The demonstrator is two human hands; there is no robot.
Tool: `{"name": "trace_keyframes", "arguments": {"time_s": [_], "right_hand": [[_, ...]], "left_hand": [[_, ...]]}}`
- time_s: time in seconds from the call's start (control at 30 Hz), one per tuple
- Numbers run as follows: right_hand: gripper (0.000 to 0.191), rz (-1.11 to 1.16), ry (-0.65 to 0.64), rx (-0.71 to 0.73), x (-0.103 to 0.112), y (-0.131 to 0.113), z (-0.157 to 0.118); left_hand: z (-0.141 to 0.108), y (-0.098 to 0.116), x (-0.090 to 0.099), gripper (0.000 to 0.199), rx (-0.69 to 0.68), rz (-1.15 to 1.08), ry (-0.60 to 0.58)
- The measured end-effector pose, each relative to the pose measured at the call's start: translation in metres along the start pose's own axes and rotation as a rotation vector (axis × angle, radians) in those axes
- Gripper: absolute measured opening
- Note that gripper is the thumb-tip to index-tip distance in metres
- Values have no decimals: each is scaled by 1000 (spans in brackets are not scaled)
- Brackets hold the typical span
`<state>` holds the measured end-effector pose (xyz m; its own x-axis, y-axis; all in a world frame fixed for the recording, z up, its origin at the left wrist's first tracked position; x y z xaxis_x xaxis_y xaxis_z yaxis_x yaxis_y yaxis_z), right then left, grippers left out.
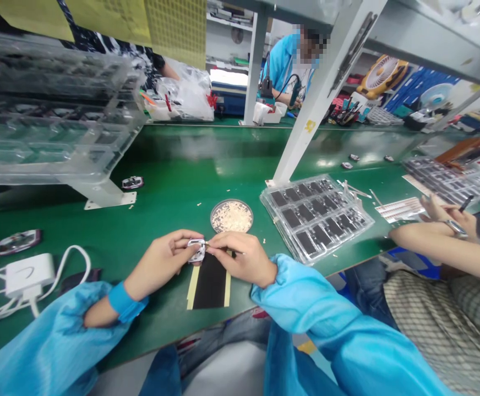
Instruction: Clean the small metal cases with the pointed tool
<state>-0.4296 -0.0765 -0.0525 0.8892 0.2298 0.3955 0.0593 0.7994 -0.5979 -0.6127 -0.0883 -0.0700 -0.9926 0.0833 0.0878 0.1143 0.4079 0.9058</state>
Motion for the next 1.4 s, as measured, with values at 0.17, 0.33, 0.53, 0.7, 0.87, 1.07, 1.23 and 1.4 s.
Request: {"name": "trace_keyframes", "arguments": {"time_s": [0.17, 0.33, 0.53, 0.7, 0.87, 1.07, 1.23, 1.4], "right_hand": [[11, -41, -30, 3, 0, -3, 0], [5, -21, -28, -78, -1, 1, -2], [4, 22, 33, -160, 3, 3, -2], [9, 107, 46, -260, 5, 7, -6], [16, 143, 90, -348, 9, 10, -14], [18, 232, 92, -369, 5, 13, -18], [23, 262, 84, -400, 3, 13, -18], [29, 302, 133, -415, 8, 12, -17]], "left_hand": [[0, 0, 0, 38, 5, 3, 8], [-1, 1, 1, 41, -32, 13, 7], [-3, 4, 4, 43, -126, 41, 27], [-6, 9, 6, 44, -161, 39, 61], [-5, 11, 7, 45, -182, 16, 69], [-1, 4, 3, 43, -173, -20, 14], [-4, 6, 1, 40, -247, -41, 37], [-6, 7, 6, 50, -272, -54, 112]]}}
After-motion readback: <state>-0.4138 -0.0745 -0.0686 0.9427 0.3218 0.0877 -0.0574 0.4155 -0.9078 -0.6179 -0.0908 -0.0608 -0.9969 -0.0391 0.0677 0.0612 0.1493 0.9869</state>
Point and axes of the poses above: each hand's wrist, its own z-axis towards the middle knuckle, its own x-axis out of the back of the hand, y = z × x, the point moved 4 cm from there along z, towards the middle knuckle, and after that the axes turned 9 degrees about x, right-handed, at the moved point
